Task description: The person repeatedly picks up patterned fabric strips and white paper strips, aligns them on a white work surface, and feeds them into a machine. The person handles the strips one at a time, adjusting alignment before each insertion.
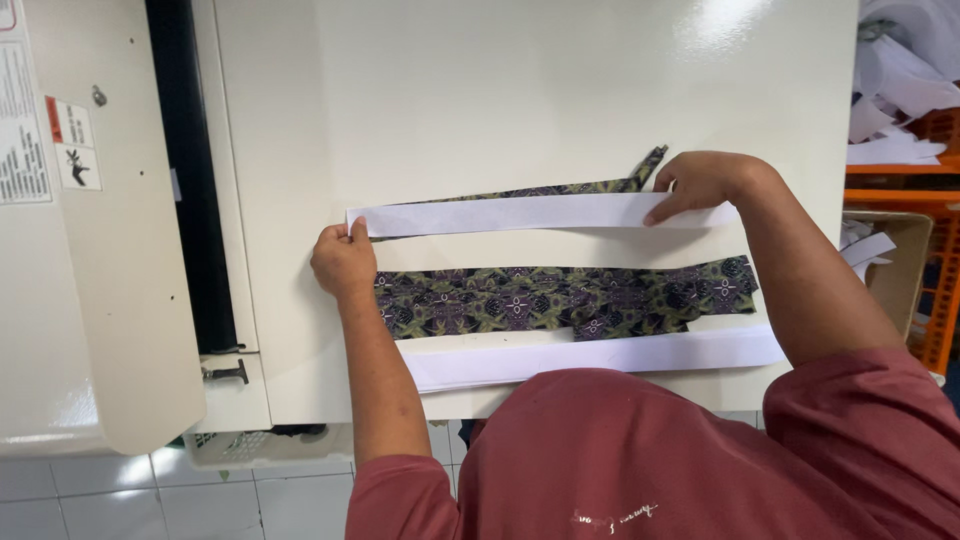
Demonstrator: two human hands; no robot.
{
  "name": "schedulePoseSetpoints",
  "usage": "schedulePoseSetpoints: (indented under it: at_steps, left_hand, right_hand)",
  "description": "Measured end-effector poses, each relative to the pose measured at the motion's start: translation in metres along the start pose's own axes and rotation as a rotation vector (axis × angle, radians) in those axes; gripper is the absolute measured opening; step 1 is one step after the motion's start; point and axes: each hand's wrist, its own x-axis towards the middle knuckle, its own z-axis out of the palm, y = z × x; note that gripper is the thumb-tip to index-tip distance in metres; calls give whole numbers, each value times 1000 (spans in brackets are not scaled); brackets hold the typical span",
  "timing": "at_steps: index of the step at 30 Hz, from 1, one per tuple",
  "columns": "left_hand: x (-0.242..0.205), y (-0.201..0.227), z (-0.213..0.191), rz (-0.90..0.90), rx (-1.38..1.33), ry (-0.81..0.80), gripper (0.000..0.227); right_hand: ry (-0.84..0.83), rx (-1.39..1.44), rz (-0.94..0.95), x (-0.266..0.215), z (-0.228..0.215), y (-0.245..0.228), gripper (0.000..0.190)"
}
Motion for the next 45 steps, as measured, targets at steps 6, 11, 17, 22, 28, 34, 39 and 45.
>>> schedulePoseSetpoints:
  at_steps: [6, 11, 17, 22, 28, 34, 39, 45]
  left_hand:
    - [-2, -4, 1, 51, 6, 8, 31]
    - [-4, 4, 2, 27, 35, 16, 30]
    - [-3, 1, 2, -14, 10, 0, 28]
    - [-6, 7, -2, -34, 8, -15, 27]
    - [-7, 11, -5, -38, 27, -43, 25]
    - [-5, 5, -1, 2, 21, -8, 26]
    - [-5, 2, 1, 12, 25, -10, 26]
    - [-6, 5, 0, 8, 35, -14, 27]
  right_hand:
    - [32, 360, -560, -31, 3, -31, 46]
    - [185, 371, -596, 29, 12, -102, 56]
    - [99, 129, -208, 48, 9, -59, 56]
    - [2, 106, -127, 40, 17, -1, 61]
    - [116, 120, 59, 37, 30, 48, 66]
    - [260, 165, 229, 12, 25, 60, 65]
    - [377, 296, 28, -12, 29, 49, 44]
    - [523, 219, -403, -11, 47, 20, 31]
